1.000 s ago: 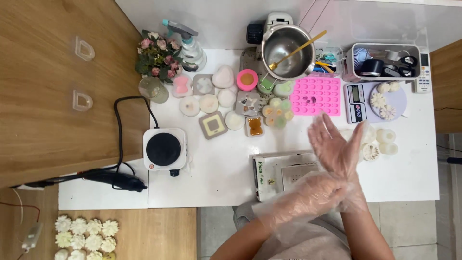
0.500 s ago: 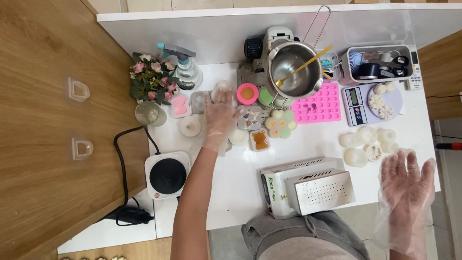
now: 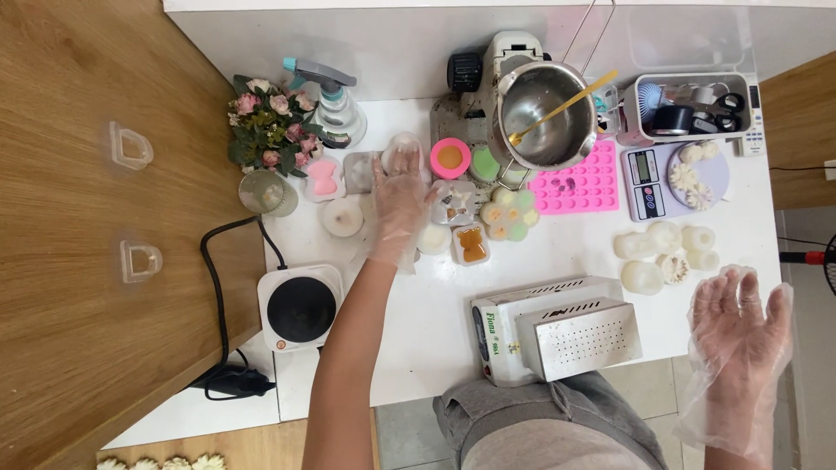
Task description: Handling and organizing silicone molds and finished soap products on a production workbench.
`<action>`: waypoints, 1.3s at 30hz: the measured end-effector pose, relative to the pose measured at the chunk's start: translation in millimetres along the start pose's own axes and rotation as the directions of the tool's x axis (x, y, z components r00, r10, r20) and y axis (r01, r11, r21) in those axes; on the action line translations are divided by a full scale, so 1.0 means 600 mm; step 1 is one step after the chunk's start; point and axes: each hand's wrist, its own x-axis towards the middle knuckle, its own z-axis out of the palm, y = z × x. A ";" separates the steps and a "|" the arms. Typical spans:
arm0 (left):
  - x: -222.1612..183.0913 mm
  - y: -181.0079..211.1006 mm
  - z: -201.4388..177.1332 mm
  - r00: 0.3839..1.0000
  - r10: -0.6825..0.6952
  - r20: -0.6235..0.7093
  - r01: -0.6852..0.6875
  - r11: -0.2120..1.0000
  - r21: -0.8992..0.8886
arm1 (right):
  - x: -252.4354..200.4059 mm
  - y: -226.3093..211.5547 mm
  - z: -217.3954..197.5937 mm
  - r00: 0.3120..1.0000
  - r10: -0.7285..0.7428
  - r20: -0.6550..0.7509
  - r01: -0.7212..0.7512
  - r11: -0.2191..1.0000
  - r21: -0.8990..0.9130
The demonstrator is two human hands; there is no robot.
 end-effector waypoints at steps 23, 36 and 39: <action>-0.009 -0.078 -0.015 0.980 -0.179 0.088 0.173 0.982 0.073 | -0.009 0.015 0.036 0.998 -0.058 -0.016 0.056 0.996 -0.064; -0.011 -0.059 -0.017 0.949 -0.197 0.245 0.199 0.980 0.014 | 0.006 0.001 -0.014 1.000 0.003 0.014 -0.004 0.999 0.052; -0.003 -0.064 -0.011 0.975 -0.142 0.169 0.138 0.990 0.036 | -0.005 0.000 0.009 1.000 0.002 -0.026 -0.002 1.000 0.031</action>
